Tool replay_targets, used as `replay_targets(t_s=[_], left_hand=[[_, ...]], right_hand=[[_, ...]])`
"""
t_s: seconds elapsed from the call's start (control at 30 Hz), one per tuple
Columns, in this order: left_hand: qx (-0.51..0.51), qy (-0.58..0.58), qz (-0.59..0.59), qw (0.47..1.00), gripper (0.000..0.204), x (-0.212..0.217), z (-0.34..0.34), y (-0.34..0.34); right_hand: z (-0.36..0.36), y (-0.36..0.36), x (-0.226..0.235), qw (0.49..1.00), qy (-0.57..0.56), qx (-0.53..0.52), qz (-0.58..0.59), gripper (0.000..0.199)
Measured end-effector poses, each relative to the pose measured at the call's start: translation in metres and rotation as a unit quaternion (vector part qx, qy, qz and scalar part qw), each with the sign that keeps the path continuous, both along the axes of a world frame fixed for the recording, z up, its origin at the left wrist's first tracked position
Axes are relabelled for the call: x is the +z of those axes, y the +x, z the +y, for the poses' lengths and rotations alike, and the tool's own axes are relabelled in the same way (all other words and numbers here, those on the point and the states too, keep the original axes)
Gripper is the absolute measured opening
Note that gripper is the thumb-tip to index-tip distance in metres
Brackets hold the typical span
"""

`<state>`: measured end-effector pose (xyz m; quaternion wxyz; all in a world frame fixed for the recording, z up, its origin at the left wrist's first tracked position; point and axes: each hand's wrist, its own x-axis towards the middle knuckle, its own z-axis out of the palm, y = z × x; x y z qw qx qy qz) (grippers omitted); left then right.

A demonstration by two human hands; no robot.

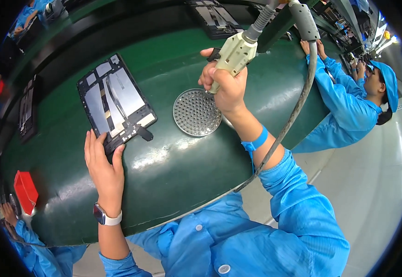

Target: The person assembles internal electronic components into tablet-sized screen panels by hand, securing them with screws using an electric screwdriver.

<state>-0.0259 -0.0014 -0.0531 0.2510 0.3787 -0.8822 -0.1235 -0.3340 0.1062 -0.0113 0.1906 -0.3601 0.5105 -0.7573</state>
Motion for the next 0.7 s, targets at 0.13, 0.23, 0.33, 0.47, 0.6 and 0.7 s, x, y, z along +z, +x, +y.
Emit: replay_targets(t_s=[0.13,0.23,0.33,0.47,0.6,0.7], left_hand=[[0.004,0.008,-0.009,1.000,0.047,0.000,-0.001,0.000],[0.002,0.005,-0.013,1.000,0.047,0.004,-0.002,-0.001],[0.001,0.002,-0.015,1.000,0.047,0.008,-0.004,0.003],[-0.017,0.010,0.017,1.000,0.048,0.008,-0.007,0.007],[-0.034,0.041,0.016,0.998,0.049,0.009,-0.006,0.005],[-0.022,0.020,0.014,0.999,0.048,0.019,-0.004,0.003]], right_hand=[[-0.007,0.001,-0.003,0.999,-0.020,0.004,-0.032,0.035],[-0.008,-0.001,-0.004,0.999,-0.033,0.000,-0.037,0.035],[-0.010,0.002,-0.001,0.999,-0.030,-0.001,-0.040,0.035],[-0.005,0.013,0.008,1.000,-0.011,0.014,-0.002,0.045],[0.005,0.016,0.012,0.999,-0.008,0.041,-0.001,0.047],[0.007,0.018,0.012,0.998,0.003,0.056,0.003,0.048]])
